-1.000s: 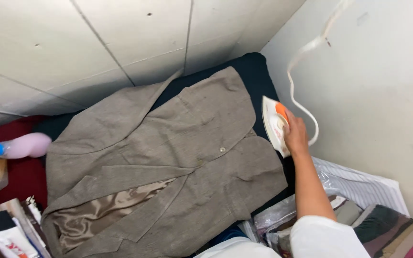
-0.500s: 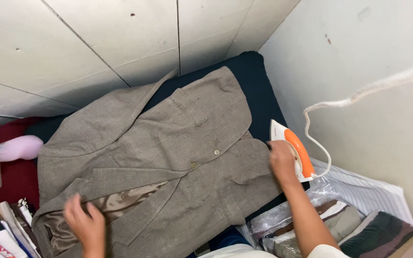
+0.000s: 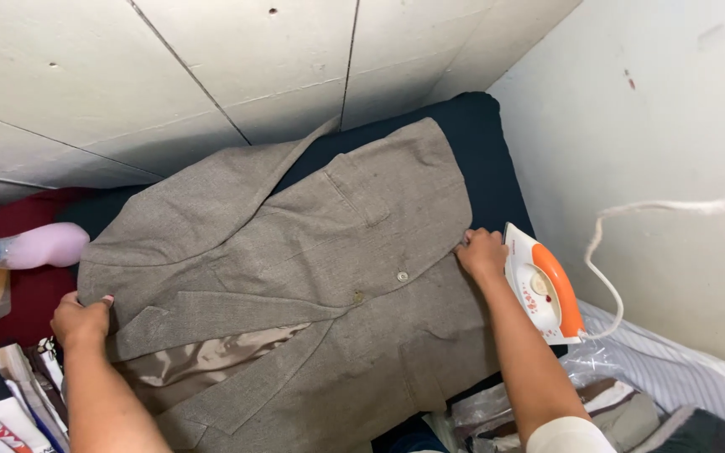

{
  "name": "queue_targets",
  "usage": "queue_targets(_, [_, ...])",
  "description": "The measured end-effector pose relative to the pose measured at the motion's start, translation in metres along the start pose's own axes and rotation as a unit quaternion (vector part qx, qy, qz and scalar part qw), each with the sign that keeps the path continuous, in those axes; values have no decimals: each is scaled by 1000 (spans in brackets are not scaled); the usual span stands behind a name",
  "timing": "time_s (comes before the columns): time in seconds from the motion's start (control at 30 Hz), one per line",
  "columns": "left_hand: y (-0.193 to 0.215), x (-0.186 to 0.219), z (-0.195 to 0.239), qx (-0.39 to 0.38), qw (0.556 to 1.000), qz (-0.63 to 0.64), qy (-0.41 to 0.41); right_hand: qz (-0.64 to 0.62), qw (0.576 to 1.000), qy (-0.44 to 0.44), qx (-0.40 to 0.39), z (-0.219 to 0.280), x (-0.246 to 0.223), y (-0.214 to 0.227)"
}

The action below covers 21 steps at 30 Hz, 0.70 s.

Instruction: The recorder is ironing and folding a brown suit jacket on a table.

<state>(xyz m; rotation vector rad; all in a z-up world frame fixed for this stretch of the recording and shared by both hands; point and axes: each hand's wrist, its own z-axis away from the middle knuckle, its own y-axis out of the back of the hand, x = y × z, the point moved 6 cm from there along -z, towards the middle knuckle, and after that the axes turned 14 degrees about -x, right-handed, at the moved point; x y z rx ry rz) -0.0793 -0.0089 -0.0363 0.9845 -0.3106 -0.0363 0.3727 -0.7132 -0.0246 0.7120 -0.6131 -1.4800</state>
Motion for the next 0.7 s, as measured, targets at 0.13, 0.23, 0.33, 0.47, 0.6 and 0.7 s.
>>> queue_targets(0.13, [6,3,7,35,990,91,-102,38,993,4,109,10,7,16])
queue_targets(0.23, [3,23,21,38,953,224,-201,76,975,-1,207,34,2,45])
queue_targets(0.33, [4,63,35,76,945,168,-271,87,959,-33,268,46,16,44])
queue_targets(0.47, [-4,57,13,86,956,172,-221,153,953,-48,257,39,-7,23])
queue_targets(0.6, [-8,65,-10,28,973,94,-207,108,947,66,296,43,-67,69])
queue_targets(0.7, [-4,99,-14,2,963,69,-262,76,929,192,307,5,-101,109])
